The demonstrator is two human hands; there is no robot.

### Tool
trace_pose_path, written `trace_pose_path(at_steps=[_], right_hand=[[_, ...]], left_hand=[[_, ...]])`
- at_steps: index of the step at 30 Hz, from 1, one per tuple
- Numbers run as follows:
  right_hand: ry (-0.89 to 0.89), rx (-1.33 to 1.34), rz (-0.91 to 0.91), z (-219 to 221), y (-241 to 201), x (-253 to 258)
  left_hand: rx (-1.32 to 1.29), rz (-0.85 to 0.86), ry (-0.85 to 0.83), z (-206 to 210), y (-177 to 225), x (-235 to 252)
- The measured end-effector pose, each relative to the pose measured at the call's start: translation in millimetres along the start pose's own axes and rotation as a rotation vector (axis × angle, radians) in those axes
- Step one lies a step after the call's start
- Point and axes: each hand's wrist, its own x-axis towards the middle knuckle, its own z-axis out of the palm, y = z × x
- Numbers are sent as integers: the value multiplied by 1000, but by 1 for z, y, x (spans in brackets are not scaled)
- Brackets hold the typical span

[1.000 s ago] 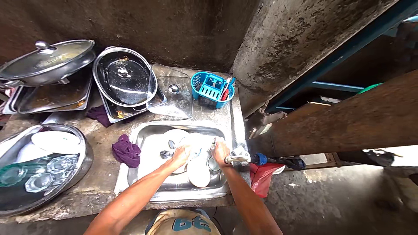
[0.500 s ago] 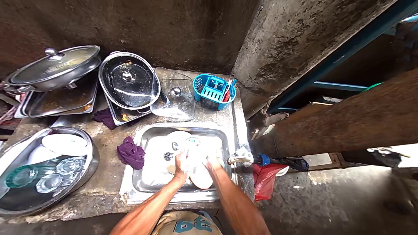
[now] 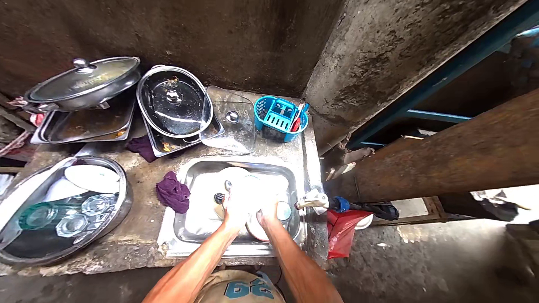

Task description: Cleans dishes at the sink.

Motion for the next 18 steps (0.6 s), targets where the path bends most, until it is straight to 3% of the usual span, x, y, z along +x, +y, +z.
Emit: trace_pose_path(at_steps=[2, 5, 7, 9, 10, 11, 13, 14, 16, 18], right_hand=[[-87, 199, 167, -7, -16, 3], [-138, 212, 329, -8, -22, -8], [-141, 145, 386, -2, -24, -18], [-174, 71, 379, 2, -27, -32], [-225, 36, 329, 2, -28, -38], [-315, -35, 231, -1, -26, -43], [-604, -415, -90, -14, -20, -47], [-757, -676, -250, -22, -22, -46], [-971, -1205, -452, -31, -25, -38], [-1062, -1454, -621, -47, -20, -24]], left_hand=[[32, -94, 12, -6, 7, 6], [182, -107, 107, -18, 2, 24], [372, 122, 16, -24, -16, 18], [650, 536, -211, -32, -30, 3], [748, 724, -256, -33, -30, 2], [770, 796, -264, -33, -28, 2], [681, 653, -225, -31, -23, 0], [573, 435, -196, -30, -17, -1], [346, -170, -97, -25, 9, 0], [318, -519, -67, -25, 22, 12]])
